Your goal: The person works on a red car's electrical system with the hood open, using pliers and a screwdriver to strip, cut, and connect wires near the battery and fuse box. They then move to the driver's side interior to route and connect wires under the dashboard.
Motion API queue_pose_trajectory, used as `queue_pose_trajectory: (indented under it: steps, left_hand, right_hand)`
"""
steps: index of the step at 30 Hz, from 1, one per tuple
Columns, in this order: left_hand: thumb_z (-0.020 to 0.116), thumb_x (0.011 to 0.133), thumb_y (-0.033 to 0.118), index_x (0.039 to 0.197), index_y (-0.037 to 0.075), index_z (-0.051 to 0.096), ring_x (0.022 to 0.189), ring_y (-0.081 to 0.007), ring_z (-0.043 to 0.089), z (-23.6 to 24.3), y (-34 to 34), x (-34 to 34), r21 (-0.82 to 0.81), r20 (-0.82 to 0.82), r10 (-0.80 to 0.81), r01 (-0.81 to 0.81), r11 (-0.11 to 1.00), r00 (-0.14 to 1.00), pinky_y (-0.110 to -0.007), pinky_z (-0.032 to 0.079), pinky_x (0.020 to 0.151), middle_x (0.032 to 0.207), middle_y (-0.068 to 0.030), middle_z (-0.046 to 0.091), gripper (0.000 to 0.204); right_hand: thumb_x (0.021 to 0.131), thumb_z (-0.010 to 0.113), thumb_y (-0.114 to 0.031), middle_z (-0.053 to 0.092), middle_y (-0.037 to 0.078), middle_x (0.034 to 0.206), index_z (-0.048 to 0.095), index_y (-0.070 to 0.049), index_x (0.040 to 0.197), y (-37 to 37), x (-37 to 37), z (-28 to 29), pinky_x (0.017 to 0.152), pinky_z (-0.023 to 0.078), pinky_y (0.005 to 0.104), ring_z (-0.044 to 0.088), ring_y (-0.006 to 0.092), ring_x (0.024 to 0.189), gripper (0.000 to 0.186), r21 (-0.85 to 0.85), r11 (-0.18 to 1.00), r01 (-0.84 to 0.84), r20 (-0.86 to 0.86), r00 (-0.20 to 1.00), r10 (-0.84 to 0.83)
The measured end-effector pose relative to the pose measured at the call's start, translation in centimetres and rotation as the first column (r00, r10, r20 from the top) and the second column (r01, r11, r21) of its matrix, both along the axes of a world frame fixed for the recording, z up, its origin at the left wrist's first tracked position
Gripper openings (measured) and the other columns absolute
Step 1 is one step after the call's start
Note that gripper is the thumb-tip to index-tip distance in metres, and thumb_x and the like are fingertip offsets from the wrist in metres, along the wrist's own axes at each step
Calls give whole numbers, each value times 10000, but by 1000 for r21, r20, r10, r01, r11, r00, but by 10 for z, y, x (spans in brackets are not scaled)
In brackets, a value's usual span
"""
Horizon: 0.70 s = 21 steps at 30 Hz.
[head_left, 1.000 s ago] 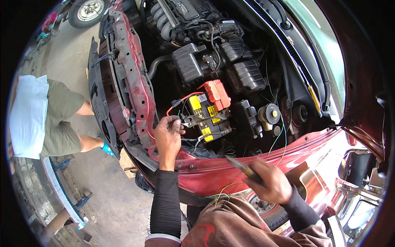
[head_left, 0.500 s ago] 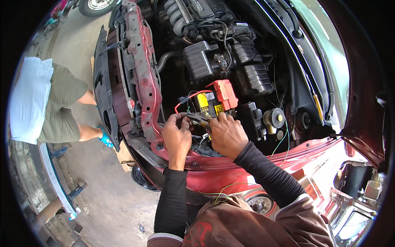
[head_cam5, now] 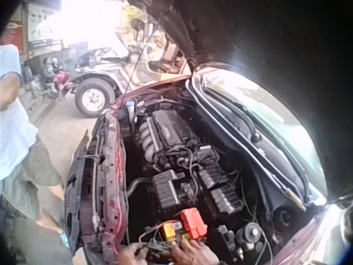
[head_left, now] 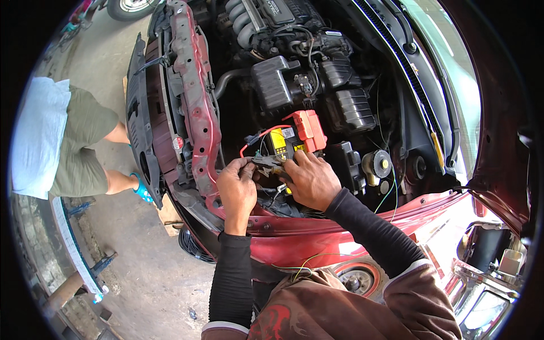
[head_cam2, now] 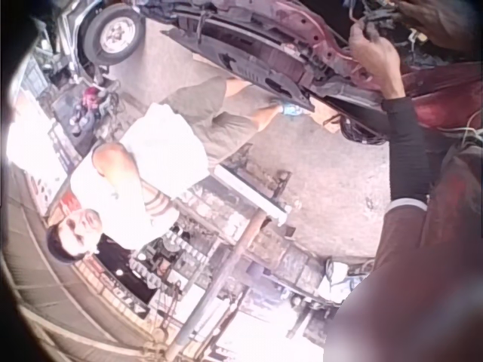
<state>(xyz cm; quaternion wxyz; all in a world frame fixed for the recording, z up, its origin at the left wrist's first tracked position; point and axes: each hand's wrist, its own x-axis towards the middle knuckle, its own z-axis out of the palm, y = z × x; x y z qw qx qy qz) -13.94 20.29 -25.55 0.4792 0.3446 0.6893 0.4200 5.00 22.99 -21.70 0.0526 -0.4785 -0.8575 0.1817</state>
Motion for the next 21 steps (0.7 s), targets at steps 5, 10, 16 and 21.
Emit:
queue_pose_trajectory:
  steps: [5,10,16,21]
  left_hand:
    - [704,1011,207,1003,-1,681,719,-212,649,2,4,-4,190,-282,-92,149,970,955,-368,500,659,815,-128,692,209]
    - [808,934,179,835,-10,638,585,-113,498,-2,9,1,182,-211,7,32,983,978,-316,401,556,649,-67,608,273]
    - [840,891,122,798,-17,634,558,-83,442,-11,9,7,258,-290,94,-16,966,952,-300,352,525,599,-35,549,265]
    - [837,874,80,795,-14,632,553,-107,460,-14,6,11,306,-311,134,-34,951,941,-310,361,521,604,-60,552,239]
  right_hand:
    - [923,746,-410,705,249,844,743,-4,1067,43,7,14,801,560,463,719,392,861,430,-622,777,94,-34,989,-147]
    - [957,766,-395,653,31,720,752,8,1029,79,5,24,517,505,254,634,95,619,409,-879,460,127,30,977,-213]
    - [928,763,-455,711,200,797,748,36,1036,60,-7,24,712,567,439,723,329,759,502,-496,859,127,162,985,-53]
    - [918,752,-418,708,244,891,717,40,917,39,-9,21,780,557,500,715,422,876,459,-501,848,175,88,985,-151]
